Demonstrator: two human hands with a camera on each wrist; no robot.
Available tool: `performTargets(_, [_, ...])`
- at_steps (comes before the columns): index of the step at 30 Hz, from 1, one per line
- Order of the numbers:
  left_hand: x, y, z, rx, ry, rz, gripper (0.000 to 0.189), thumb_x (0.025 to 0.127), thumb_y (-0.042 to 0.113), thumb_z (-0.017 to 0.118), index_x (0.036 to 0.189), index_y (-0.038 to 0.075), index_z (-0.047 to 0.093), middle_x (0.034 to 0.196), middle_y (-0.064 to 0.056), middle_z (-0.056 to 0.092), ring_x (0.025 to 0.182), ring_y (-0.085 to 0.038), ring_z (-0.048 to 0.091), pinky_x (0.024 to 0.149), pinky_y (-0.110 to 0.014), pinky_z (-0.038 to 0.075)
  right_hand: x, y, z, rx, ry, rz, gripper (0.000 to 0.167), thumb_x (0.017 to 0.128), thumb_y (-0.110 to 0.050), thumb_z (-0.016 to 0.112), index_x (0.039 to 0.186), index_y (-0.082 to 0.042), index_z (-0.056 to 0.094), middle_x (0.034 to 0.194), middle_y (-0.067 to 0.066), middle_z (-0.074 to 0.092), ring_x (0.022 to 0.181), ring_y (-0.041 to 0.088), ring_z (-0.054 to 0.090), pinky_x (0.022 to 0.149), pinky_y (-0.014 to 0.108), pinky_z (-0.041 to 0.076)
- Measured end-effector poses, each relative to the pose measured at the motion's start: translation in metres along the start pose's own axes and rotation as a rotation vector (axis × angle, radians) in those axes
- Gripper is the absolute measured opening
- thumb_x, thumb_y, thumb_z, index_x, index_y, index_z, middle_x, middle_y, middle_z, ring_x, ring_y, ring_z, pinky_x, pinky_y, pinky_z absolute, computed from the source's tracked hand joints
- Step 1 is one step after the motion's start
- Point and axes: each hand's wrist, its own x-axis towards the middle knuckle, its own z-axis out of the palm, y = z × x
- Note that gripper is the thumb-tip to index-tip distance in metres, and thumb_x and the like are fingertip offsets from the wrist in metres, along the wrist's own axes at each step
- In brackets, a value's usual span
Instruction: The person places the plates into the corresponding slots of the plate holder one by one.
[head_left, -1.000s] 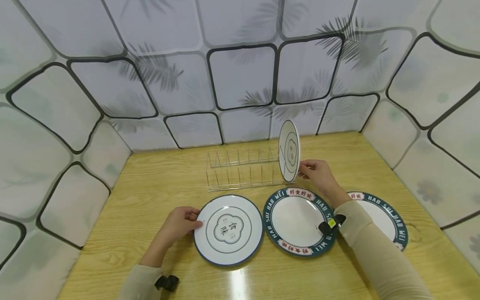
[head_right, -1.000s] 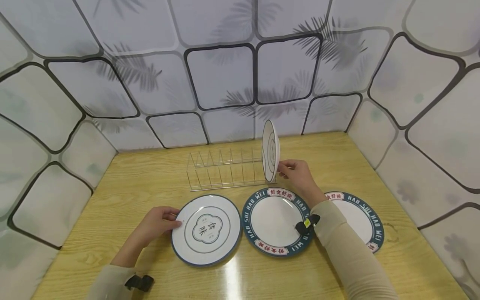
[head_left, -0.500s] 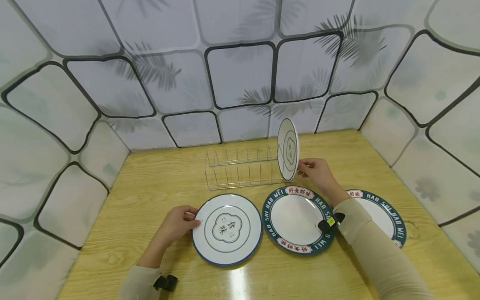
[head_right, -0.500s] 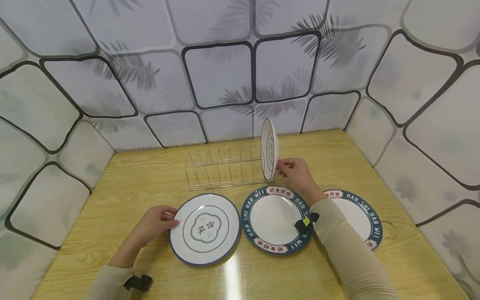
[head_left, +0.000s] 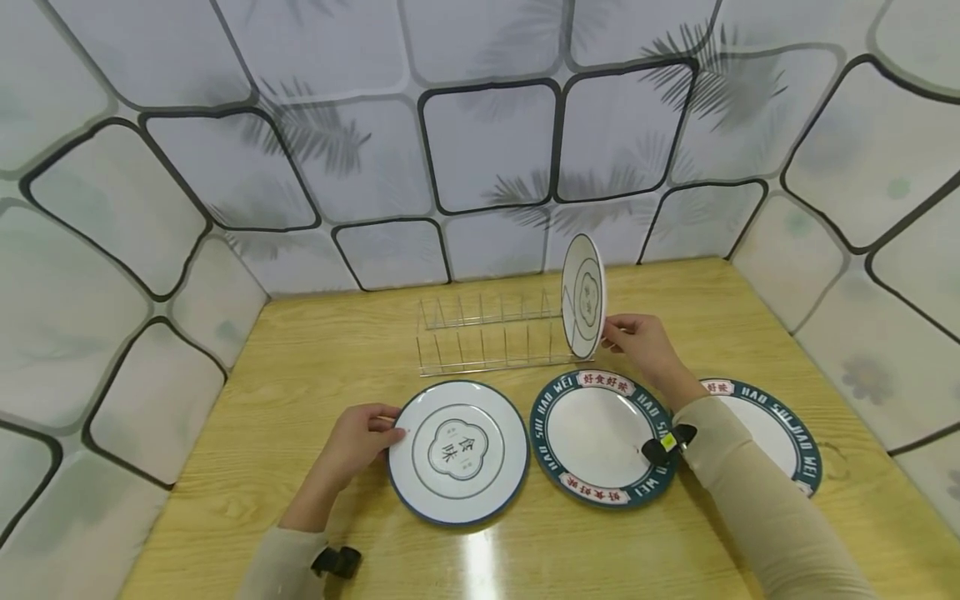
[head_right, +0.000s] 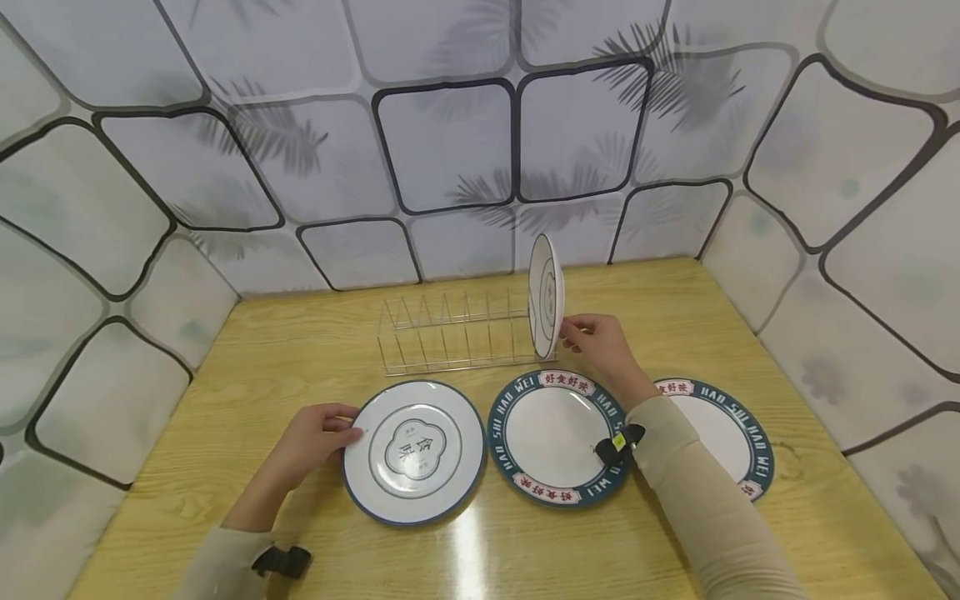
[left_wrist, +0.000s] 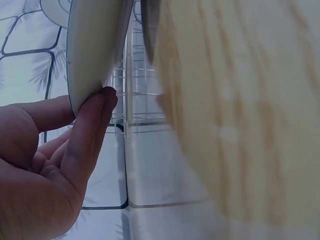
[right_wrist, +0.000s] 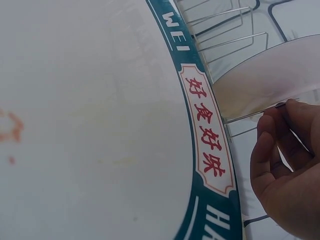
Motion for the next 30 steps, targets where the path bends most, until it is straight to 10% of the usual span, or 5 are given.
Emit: performTargets(30, [-0.0056, -0.0002, -0.0097, -0.296, 0.052, -0.021, 0.032, 0.090, 0.000, 0.070, 0.122, -0.002, 0.067, 0.097, -0.014, 0.072, 0.080, -0.021, 0.069, 0.067, -0.034, 0.061, 0.0019, 0.0028, -0.0021, 0.030, 0.006, 0.009, 0.036, 0.102, -0.028, 0.058, 0.125, -0.001, 0.066, 0.117, 0.016, 0.065, 0.102, 0.028, 0.059, 0.087, 0.027, 0.053])
